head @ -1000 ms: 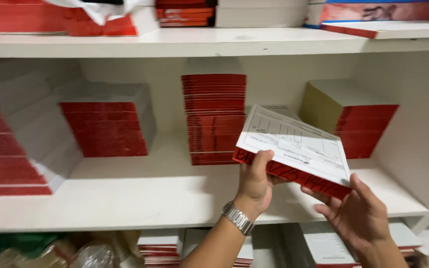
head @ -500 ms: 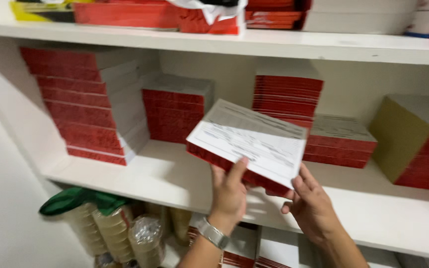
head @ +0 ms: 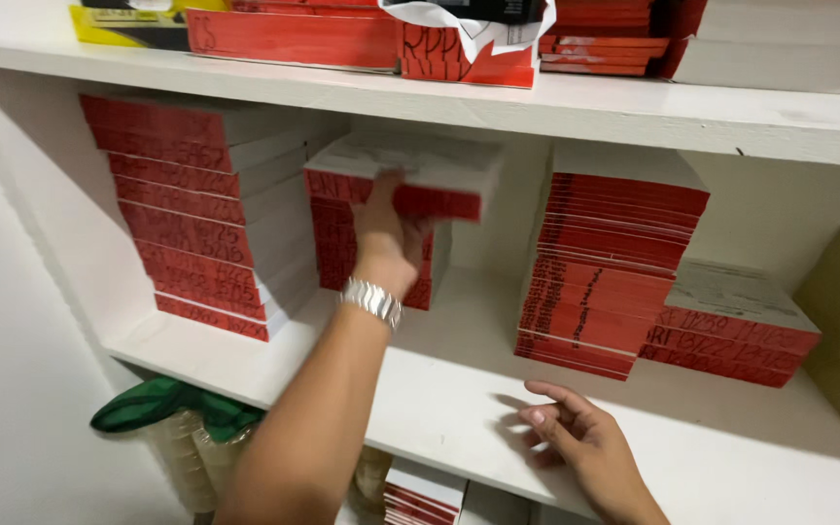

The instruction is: The person organizes stacks of red and white paper files on a white shelf. They repeatedly pick up files, flip through them, and place them back into neat piles, occasionally moving stacks to different positions on the shelf.

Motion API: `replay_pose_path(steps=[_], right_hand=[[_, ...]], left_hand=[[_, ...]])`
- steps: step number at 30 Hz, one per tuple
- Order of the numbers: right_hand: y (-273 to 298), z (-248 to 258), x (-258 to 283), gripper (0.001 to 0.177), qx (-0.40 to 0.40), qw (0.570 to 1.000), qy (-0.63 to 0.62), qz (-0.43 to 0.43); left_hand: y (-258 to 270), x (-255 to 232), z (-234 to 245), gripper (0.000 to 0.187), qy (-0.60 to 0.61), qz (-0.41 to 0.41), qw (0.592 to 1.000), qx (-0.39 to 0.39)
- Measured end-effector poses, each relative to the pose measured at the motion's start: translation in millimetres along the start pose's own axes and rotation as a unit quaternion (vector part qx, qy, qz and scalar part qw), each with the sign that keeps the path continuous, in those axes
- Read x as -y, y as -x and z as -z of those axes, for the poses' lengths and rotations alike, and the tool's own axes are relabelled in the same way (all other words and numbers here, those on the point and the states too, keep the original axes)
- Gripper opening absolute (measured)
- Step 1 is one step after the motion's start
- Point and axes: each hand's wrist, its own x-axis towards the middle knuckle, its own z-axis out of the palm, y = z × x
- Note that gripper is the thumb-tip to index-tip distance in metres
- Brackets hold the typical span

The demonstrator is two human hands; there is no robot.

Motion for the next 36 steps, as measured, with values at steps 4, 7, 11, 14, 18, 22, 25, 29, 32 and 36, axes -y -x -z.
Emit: replay_pose_path(steps=[4, 7, 11, 14, 18, 22, 25, 29, 32, 36], right_hand=[[-15.0, 7.4, -19.0, 0.042, -0.001, 0.998, -0.067, 0.005], [-17.5, 7.2, -19.0, 0.042, 0.007, 0.993, -0.114, -0.004], [-11.4, 3.8, -10.3, 0.042, -0.011, 0.994, -0.098, -0.043], [-13.3, 5.9, -12.3, 0.042, -0.016, 0.997, -0.063, -0.045], [-18.5, 10.2, -24.8, 0.044, 0.000, 0.998, -0.059, -0.018], [-13.4, 6.6, -17.6, 0.042, -0.020, 0.998, -0.046, -0.040], [-16.5, 8.8, -26.1, 0.043, -0.008, 0.998, -0.062, -0.018], [-17.4, 9.0, -24.5, 0.042, -0.012, 0.997, -0.069, -0.015], [-18.6, 9.8, -28.4, 0.043, -0.006, 0.997, -0.081, -0.019], [-11.7, 5.7, -18.8, 0.042, -0.012, 0.998, -0.064, -0.024]], left_hand=[[-9.9, -15.9, -15.0, 0.032, -0.054, 0.011, 0.998, -0.017], [-51.4, -8.2, 8.8, 0.016, -0.136, -0.005, 0.990, -0.038], [-82.3, -1.3, 28.4, 0.079, -0.469, -0.147, 0.870, 0.031], [-48.7, -15.3, -1.7, 0.095, -0.201, -0.014, 0.977, -0.071], [-77.3, -9.2, 10.3, 0.081, -0.294, -0.043, 0.950, -0.093], [-64.0, -20.2, 6.0, 0.098, -0.458, -0.050, 0.878, -0.132], [-79.8, -22.8, 23.1, 0.065, -0.607, -0.099, 0.779, -0.123], [-97.5, -22.9, 40.5, 0.067, -0.628, -0.134, 0.752, -0.149], [-74.2, -17.2, 43.9, 0.066, -0.636, -0.273, 0.708, -0.142], [-40.1, 9.5, 47.2, 0.093, -0.725, -0.387, 0.569, -0.027]])
